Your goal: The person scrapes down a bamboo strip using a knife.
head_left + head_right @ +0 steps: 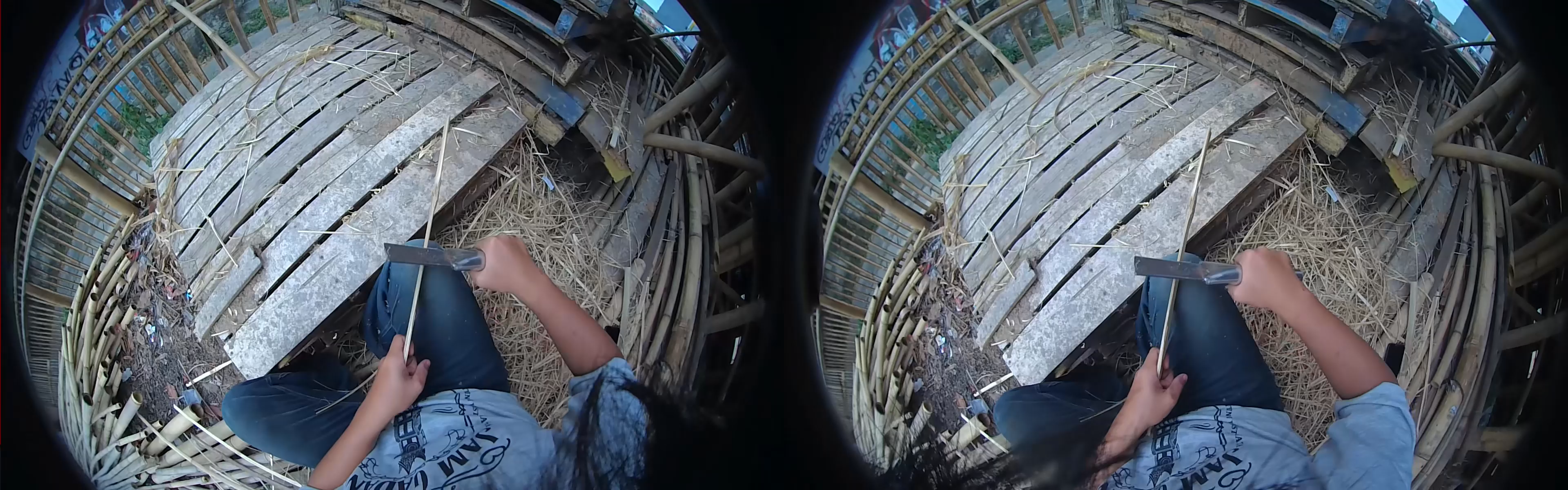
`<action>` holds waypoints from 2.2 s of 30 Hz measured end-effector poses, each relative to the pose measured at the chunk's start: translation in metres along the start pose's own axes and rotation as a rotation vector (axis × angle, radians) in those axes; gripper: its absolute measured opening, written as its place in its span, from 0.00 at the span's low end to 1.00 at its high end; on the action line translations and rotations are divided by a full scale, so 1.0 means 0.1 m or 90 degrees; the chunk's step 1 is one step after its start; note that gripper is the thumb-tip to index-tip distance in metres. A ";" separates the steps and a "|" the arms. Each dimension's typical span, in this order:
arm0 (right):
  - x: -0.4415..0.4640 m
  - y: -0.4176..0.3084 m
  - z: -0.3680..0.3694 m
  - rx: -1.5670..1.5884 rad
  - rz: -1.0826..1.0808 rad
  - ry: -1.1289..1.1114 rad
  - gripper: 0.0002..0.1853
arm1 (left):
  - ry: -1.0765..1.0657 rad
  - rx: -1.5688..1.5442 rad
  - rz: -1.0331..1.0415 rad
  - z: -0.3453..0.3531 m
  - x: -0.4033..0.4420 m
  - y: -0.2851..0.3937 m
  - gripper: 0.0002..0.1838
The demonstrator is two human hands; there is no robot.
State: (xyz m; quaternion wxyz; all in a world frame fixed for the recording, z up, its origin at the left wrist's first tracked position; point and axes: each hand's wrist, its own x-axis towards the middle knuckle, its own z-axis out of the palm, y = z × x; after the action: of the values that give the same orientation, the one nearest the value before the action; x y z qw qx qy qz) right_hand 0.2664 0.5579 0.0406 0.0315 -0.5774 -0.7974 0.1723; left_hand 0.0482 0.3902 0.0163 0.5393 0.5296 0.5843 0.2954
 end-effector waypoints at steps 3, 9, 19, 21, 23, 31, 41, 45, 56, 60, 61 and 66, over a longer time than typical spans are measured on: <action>0.18 0.31 -0.25 -0.001 0.121 0.066 0.10 | 0.009 -0.006 -0.044 -0.03 -0.07 0.08 0.16; -0.14 -0.19 -0.23 -0.113 -0.024 -0.118 0.11 | -0.018 -0.045 -0.065 0.06 0.03 -0.03 0.16; 0.20 -0.07 -0.15 -0.108 -0.035 -0.117 0.12 | -0.003 -0.060 -0.011 0.04 -0.02 -0.01 0.16; 0.22 -0.09 -0.25 -0.147 -0.048 -0.103 0.12 | 0.020 -0.018 -0.020 0.02 -0.03 0.06 0.16; 0.19 -0.07 -0.21 -0.157 -0.031 -0.092 0.12 | 0.033 -0.017 -0.004 0.04 -0.07 0.03 0.16; 0.20 -0.12 -0.22 -0.125 -0.042 -0.085 0.12 | 0.047 0.003 -0.009 0.00 -0.11 0.07 0.16; -0.32 1.11 -0.82 -0.131 0.403 0.235 0.13 | -0.007 -0.154 -0.029 -0.07 -0.31 -0.25 0.16; -0.63 0.61 -0.16 0.123 0.282 0.198 0.11 | -0.019 -0.085 0.002 0.00 -0.09 -0.17 0.17; 0.22 0.16 -0.06 0.026 0.103 0.012 0.14 | 0.014 -0.044 -0.075 0.00 -0.16 0.10 0.17; 0.34 0.43 -0.38 0.033 0.257 0.090 0.14 | 0.037 0.031 -0.048 0.02 -0.24 -0.02 0.18; 0.32 0.41 -0.45 0.028 0.249 0.095 0.14 | 0.018 -0.017 -0.040 0.01 -0.27 -0.12 0.18; -0.26 -0.08 0.08 0.125 0.268 0.027 0.14 | -0.059 -0.222 -0.083 -0.08 -0.17 -0.18 0.15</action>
State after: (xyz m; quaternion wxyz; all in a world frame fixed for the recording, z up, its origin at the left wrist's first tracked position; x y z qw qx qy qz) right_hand 0.2659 0.5294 0.0396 0.0678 -0.7288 -0.6379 0.2394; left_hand 0.0330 0.3714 0.0068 0.6670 0.4026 0.5319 0.3318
